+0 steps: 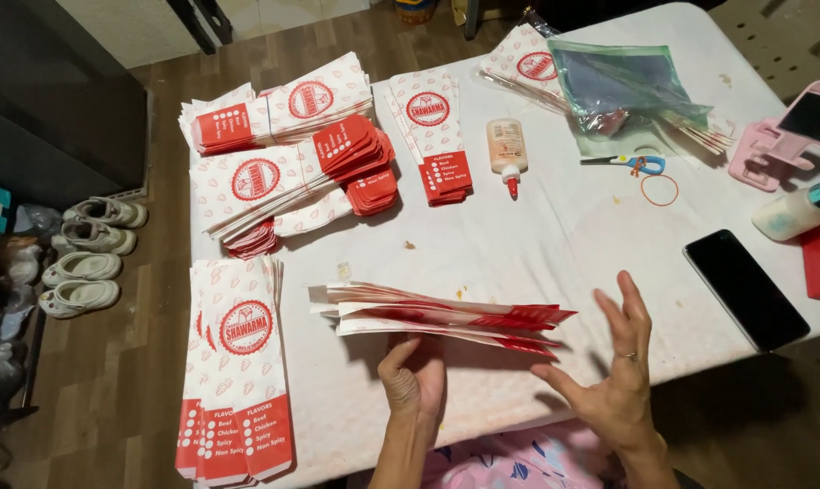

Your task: Applying glue to the edges of paper bags and folding them to assemble the packaging.

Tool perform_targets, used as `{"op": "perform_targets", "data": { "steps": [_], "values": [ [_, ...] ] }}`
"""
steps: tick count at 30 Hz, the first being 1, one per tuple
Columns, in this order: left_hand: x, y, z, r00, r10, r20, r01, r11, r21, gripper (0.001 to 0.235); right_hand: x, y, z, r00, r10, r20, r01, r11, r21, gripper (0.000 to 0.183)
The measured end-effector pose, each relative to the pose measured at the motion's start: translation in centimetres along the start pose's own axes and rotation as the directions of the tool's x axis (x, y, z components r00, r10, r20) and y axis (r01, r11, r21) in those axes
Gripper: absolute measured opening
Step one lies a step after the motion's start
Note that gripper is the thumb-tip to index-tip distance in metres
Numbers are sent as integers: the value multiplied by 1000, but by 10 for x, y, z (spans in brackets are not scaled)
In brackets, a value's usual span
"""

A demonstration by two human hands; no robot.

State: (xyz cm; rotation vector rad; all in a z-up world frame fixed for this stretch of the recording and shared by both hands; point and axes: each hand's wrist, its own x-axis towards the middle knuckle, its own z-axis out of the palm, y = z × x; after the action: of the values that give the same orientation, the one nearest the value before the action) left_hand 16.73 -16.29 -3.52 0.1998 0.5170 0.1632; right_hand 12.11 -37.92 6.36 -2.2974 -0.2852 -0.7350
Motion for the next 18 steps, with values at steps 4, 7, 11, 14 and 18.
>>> {"op": "perform_targets", "data": {
  "steps": [4, 7, 11, 14, 18],
  "values": [
    [-6, -10, 5, 994, -47, -101, 47, 999, -2, 49, -8, 3, 22, 963, 262, 66, -262, 845, 466, 126],
    [-24, -16, 28, 995, -84, -45, 86, 996, 33, 58, -8, -4, 35, 953, 274, 129, -294, 742, 603, 126],
    [-26, -16, 22, 990, -114, 83, 115, 993, -12, 74, -12, 9, 48, 950, 302, 85, -287, 726, 625, 113],
    [-29, 1, 20, 973, -118, 200, 115, 993, 27, 69, -18, 27, 51, 894, 401, 199, -411, 559, 720, 89],
    [-22, 45, 9, 974, -133, 184, 128, 991, 38, 89, -17, 46, 40, 892, 421, 162, -407, 596, 693, 61]
  ]
}}
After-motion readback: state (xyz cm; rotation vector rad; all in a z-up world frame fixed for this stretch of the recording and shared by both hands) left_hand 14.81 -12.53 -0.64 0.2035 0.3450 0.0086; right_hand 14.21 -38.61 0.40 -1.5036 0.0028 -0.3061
